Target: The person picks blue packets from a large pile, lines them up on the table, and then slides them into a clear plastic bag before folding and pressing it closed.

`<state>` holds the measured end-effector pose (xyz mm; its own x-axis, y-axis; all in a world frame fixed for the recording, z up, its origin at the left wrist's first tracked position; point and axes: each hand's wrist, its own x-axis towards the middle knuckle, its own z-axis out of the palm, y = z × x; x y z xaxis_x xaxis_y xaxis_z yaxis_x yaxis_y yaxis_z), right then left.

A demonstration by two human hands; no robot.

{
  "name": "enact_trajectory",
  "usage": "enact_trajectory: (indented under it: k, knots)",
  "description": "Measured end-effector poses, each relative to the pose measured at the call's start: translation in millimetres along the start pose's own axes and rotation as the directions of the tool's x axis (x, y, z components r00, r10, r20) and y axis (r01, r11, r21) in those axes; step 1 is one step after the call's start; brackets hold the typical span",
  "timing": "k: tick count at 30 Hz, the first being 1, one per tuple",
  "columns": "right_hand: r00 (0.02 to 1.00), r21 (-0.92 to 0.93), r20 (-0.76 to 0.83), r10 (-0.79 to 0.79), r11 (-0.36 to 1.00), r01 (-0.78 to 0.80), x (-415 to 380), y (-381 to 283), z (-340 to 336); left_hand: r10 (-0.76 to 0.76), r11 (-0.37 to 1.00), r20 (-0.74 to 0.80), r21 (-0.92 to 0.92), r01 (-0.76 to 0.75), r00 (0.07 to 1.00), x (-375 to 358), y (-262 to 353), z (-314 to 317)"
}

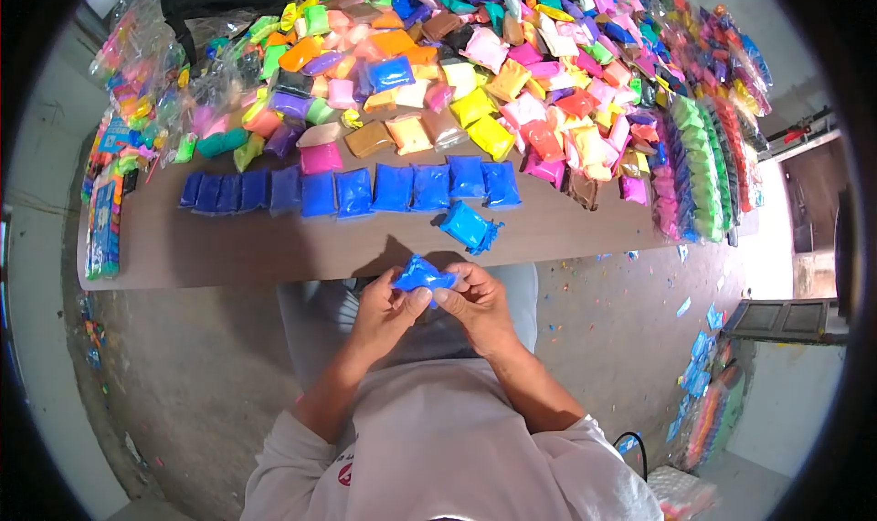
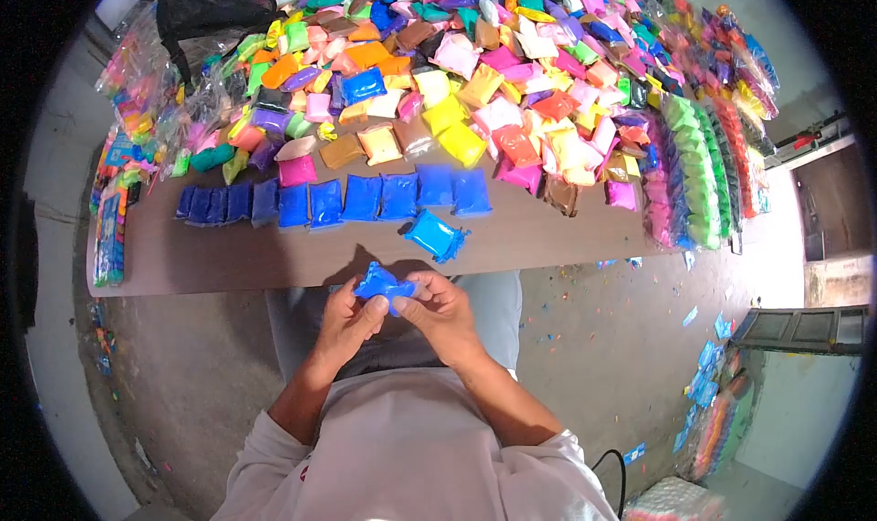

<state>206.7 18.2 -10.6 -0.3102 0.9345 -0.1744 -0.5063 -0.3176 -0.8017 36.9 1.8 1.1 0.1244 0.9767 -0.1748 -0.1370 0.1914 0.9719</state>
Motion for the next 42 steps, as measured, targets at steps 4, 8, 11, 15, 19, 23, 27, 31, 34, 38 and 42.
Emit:
enact_trajectory:
  k: [4,8,11,15,19,23,27,31,34,38,42]
  knots:
    - [0.999,-0.177,0.032,-0.022,0.984,0.028,1,-5,4,-0.104,0.991,-0.045,0.082,0.108,0.994,-2,7,-2]
    - [0.932,-0.73,0.05,-0.359,0.623,0.28,5,-10,-1,-0.075,0.991,-0.063,0.11,0.081,0.995,-4,7,-3]
    - [0.84,-0.931,0.023,-0.542,0.294,0.215,17,-33,1,-0.077,0.987,-0.059,0.137,0.085,0.995,-7,6,-5]
    - [0.879,-0.998,0.029,-0.475,0.039,0.054,37,-46,-5,-0.08,0.988,-0.076,0.123,0.089,0.994,-9,8,-7]
    - [0.869,-0.966,0.258,-0.421,-0.102,0.237,31,-47,-7,-0.105,0.988,-0.109,0.102,0.117,0.988,-14,10,-15]
    - [0.829,-0.835,0.543,-0.134,-0.186,0.517,33,-84,5,-0.112,0.994,-0.117,-0.026,0.11,0.987,-19,19,-20]
    - [0.802,-0.966,0.131,-0.583,0.108,0.236,86,-191,33,-0.098,0.995,-0.137,-0.024,0.096,0.986,-23,10,-24]
    - [0.817,-0.847,-0.004,-0.577,0.437,0.304,80,-186,44,0.001,0.999,-0.196,-0.04,-0.009,0.981,-19,23,-22]
    - [0.968,-0.842,0.218,-0.127,0.476,0.253,56,-124,38,-0.038,0.998,-0.2,-0.053,0.028,0.979,-16,24,-23]
    - [0.961,-0.663,0.256,0.102,0.742,0.098,37,-34,23,-0.01,1.0,-0.185,0.028,0.015,0.983,-12,24,-16]
    - [0.978,-0.585,0.153,0.141,0.811,-0.025,19,-24,29,-0.013,1.0,-0.158,-0.005,0.012,0.987,-6,22,-13]
